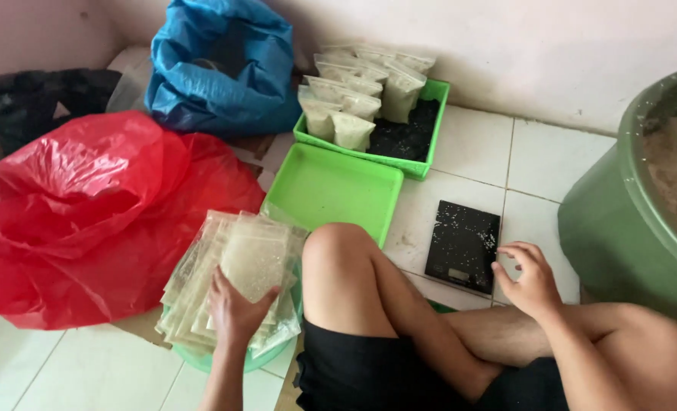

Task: Scooping grains from a large container into small plastic bags and weighing them on a digital scale.

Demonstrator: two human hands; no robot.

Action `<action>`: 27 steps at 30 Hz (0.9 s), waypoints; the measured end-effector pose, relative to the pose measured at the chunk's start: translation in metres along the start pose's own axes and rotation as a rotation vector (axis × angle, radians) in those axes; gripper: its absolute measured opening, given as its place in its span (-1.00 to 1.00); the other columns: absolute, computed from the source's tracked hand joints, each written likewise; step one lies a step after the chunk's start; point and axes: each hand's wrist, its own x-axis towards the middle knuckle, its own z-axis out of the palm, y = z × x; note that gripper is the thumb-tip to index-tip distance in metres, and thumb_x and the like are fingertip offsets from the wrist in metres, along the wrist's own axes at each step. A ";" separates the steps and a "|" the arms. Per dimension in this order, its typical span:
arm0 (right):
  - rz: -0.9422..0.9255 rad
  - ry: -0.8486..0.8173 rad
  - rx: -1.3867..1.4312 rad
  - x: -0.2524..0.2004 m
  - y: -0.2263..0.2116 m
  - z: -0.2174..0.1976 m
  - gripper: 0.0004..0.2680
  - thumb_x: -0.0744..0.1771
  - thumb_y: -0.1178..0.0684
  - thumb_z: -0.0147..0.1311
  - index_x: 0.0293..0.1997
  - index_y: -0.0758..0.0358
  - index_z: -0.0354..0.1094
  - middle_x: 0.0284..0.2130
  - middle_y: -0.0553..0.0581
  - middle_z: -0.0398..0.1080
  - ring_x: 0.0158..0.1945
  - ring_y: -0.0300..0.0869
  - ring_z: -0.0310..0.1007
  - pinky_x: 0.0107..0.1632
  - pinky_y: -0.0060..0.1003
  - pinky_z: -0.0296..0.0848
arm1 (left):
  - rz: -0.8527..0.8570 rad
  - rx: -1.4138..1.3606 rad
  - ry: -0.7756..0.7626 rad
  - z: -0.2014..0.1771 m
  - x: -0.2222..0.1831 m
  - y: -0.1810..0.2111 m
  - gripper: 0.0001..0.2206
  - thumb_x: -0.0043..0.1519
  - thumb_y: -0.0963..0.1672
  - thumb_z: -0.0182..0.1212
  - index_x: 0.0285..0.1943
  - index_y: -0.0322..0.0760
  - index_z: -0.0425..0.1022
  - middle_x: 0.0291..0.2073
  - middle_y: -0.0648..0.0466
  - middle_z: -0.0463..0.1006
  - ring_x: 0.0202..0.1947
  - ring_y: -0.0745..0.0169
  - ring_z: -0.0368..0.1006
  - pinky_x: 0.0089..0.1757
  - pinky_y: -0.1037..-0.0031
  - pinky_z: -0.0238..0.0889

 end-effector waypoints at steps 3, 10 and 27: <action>0.028 0.055 -0.018 -0.001 -0.003 -0.002 -0.78 0.24 0.17 0.17 -0.06 0.32 0.42 0.00 0.19 0.34 -0.07 -0.10 0.41 -0.11 -0.29 0.45 | -0.025 0.027 -0.100 0.011 0.003 0.010 0.27 -0.28 0.18 0.56 0.50 -0.43 -0.23 0.41 -0.38 -0.12 0.39 -0.40 -0.12 0.19 -0.09 0.04; -0.092 0.237 0.010 -0.008 -0.004 -0.004 -0.80 0.18 0.21 0.28 -0.17 0.32 0.48 -0.13 0.24 0.36 -0.27 0.03 0.52 -0.36 -0.29 0.53 | 0.045 0.055 0.143 0.049 0.040 0.036 0.22 -0.35 0.17 0.52 0.43 -0.57 -0.04 0.33 -0.46 0.08 0.38 -0.41 -0.01 0.25 -0.24 -0.20; 0.102 0.212 0.168 -0.003 -0.008 -0.009 -0.78 0.24 0.18 0.16 -0.06 0.34 0.37 -0.10 0.23 0.32 -0.19 -0.09 0.41 -0.17 -0.30 0.48 | 0.283 0.017 0.384 -0.021 0.027 0.057 0.11 -0.24 0.10 0.53 0.35 -0.74 0.01 0.13 -0.48 0.21 0.06 -0.47 0.15 0.11 -0.03 0.00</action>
